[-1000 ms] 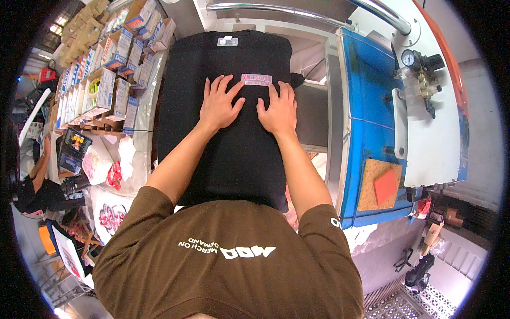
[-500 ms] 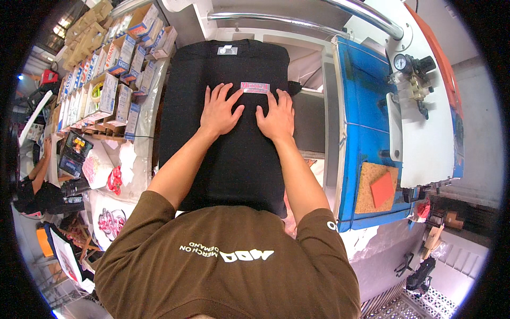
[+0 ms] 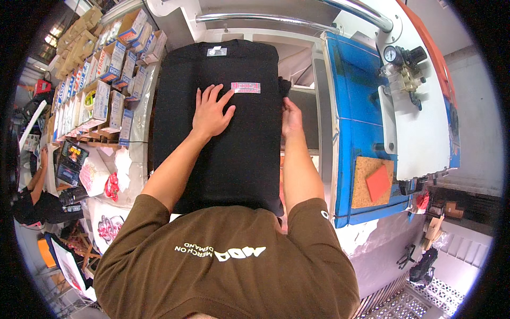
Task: The person places a black t-shirt on a heat press machine, aligns a transfer sheet with a medical-themed design, and operates the press. After pressing, the person removes the transfer sheet and inspects the printed shirt before repeating the process with another shirt.
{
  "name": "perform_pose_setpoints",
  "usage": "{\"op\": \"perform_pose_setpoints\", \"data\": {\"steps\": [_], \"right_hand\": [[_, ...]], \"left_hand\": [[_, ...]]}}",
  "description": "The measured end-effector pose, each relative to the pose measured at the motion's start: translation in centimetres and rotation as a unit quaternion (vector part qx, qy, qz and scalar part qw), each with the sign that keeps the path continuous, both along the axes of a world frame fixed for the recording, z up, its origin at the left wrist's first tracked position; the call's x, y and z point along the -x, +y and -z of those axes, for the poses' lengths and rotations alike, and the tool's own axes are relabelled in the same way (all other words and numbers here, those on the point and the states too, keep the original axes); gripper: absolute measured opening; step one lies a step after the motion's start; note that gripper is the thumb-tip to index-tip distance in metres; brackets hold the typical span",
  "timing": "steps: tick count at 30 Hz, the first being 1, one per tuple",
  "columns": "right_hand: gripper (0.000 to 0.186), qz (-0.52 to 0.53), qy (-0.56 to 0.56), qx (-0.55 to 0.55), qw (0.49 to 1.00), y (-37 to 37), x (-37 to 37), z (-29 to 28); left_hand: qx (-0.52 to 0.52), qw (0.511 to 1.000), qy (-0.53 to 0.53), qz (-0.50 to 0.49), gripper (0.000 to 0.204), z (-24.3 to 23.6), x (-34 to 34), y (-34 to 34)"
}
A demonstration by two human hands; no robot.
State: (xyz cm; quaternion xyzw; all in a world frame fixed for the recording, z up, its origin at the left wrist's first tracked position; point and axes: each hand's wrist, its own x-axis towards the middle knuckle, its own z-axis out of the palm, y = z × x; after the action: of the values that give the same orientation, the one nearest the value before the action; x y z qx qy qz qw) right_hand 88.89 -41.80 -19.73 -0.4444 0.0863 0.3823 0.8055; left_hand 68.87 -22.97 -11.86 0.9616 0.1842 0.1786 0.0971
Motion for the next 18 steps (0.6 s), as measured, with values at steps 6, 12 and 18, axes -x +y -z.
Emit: {"op": "perform_pose_setpoints", "data": {"steps": [6, 12, 18], "right_hand": [[0.038, 0.085, -0.027, -0.028, 0.996, -1.1, -1.9, -1.7], [0.043, 0.102, -0.099, -0.006, 0.990, -1.2, -3.1, -3.5], [0.041, 0.082, -0.487, 0.518, 0.699, 0.6, 0.2, -5.4]], "left_hand": [[-0.002, 1.000, 0.009, -0.004, 0.049, 0.1, 0.2, 0.0], [0.000, 1.000, 0.009, -0.004, 0.049, 0.1, 0.0, 0.0], [0.000, 1.000, -0.003, -0.006, 0.049, 0.1, 0.2, 0.1]]}}
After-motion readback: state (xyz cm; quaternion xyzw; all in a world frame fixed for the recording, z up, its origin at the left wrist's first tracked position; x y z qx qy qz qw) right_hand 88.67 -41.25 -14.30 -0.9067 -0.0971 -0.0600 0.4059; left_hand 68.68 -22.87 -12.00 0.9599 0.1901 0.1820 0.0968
